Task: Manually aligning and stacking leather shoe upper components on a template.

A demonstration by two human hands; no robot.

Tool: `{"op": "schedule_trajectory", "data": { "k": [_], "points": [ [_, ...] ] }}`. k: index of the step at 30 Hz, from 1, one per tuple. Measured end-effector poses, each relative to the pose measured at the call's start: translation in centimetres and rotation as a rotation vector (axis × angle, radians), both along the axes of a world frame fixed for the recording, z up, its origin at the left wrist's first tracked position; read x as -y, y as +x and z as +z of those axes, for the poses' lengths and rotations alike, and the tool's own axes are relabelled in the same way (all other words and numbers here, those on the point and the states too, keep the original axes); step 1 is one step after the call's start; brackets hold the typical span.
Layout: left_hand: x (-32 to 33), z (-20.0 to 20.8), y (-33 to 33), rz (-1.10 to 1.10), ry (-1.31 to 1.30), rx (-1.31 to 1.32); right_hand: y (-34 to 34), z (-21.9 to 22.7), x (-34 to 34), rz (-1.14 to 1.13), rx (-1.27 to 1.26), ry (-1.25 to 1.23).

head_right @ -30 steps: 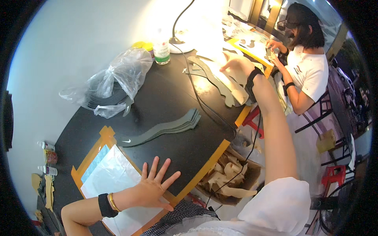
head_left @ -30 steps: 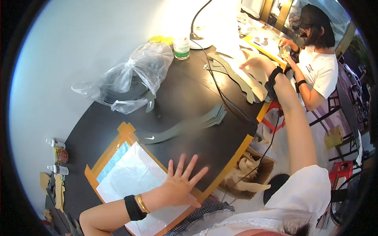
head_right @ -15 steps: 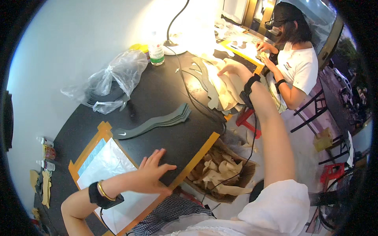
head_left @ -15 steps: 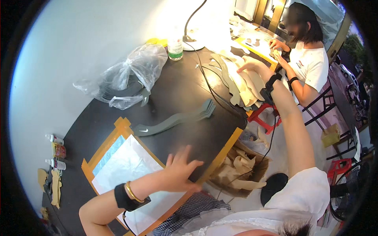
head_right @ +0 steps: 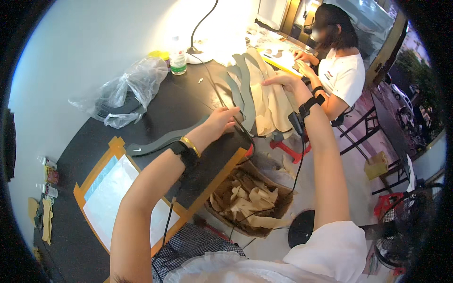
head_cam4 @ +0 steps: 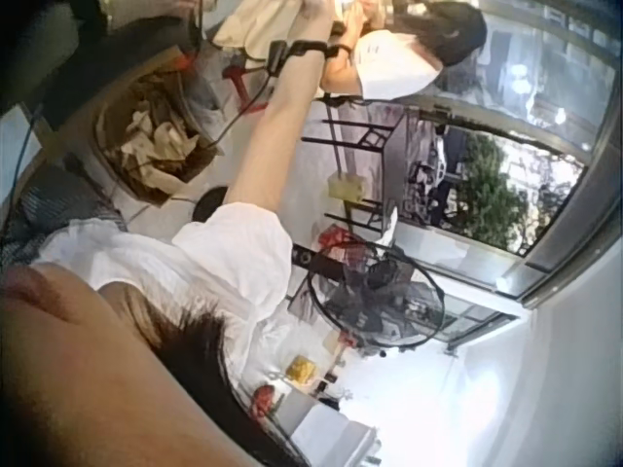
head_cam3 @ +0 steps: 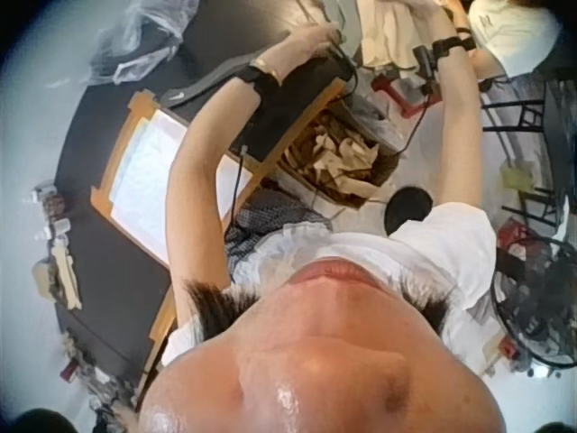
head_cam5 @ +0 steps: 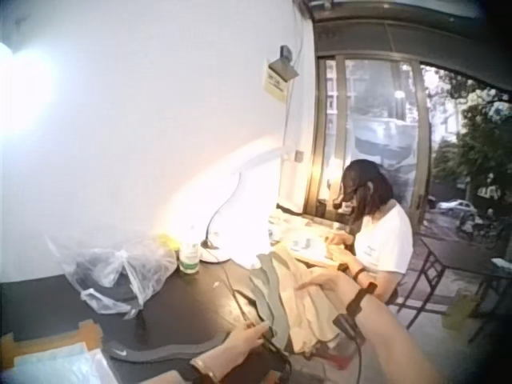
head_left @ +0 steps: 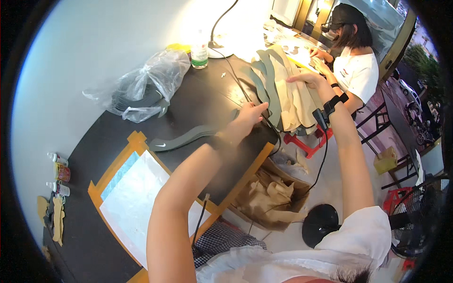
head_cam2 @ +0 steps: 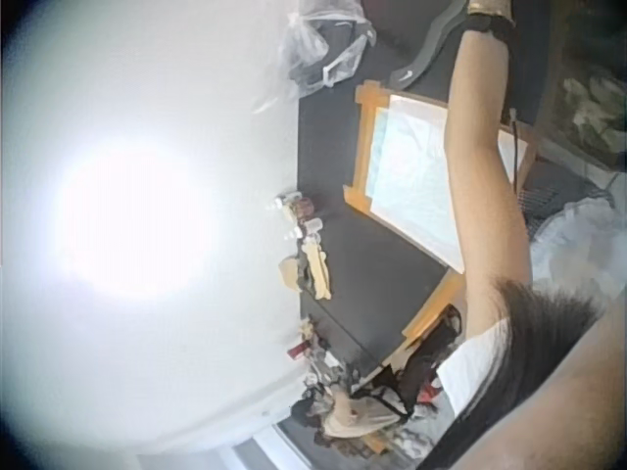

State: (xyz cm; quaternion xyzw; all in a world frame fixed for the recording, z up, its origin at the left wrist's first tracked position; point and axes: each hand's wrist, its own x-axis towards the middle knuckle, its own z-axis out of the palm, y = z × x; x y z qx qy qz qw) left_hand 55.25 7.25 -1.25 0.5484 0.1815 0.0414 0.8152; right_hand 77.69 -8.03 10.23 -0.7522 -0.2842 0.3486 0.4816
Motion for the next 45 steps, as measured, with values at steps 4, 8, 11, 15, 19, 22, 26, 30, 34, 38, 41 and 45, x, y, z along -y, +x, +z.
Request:
{"op": "schedule_trajectory", "data": {
  "k": [4,8,11,15,19,22,26,30,34,38,41,45],
  "points": [
    [2.4,3.2,-0.4,0.123,0.218,-0.121,2.1,0.9,0.6,0.072,-0.095,-0.031],
    [1.7,2.5,2.0,0.454,0.801,-0.147,1.5,2.5,-0.8,0.143,0.017,-0.013],
    [0.1,2.5,1.6,0.237,0.386,0.012,-1.4,4.2,-2.5,0.209,0.151,0.012],
    [1.8,6.1,-0.3,0.265,0.176,0.208,-1.7,8.3,-2.7,0.264,0.410,-0.101],
    [0.6,7.9,-2.0,0.287,-0.029,0.449,-7.2,12.7,-5.9,0.471,0.652,-0.056],
    [-0.3,10.5,-4.5,0.234,-0.196,0.555,-10.8,15.6,-6.9,0.521,0.620,-0.059],
    [-1.0,14.3,-11.1,0.290,-0.059,0.533,-16.8,17.8,-7.7,0.567,0.302,0.018],
    [-2.6,15.7,-20.0,0.407,0.037,0.417,-23.4,17.2,-11.4,0.623,0.273,0.030],
    [-6.3,16.8,-28.9,0.464,0.308,0.210,-28.1,12.6,-15.2,0.826,0.160,0.189],
    [-11.1,19.4,-39.8,0.334,0.660,-0.172,-38.0,4.3,-16.1,0.676,-0.614,0.408],
    [-13.2,21.1,-45.5,0.118,0.904,-0.347,-46.6,0.6,-14.8,0.620,-0.916,0.424],
    [-13.8,23.0,-45.2,0.050,1.116,-0.557,-52.3,-4.4,-15.9,0.414,-1.198,0.625]
  ]
}}
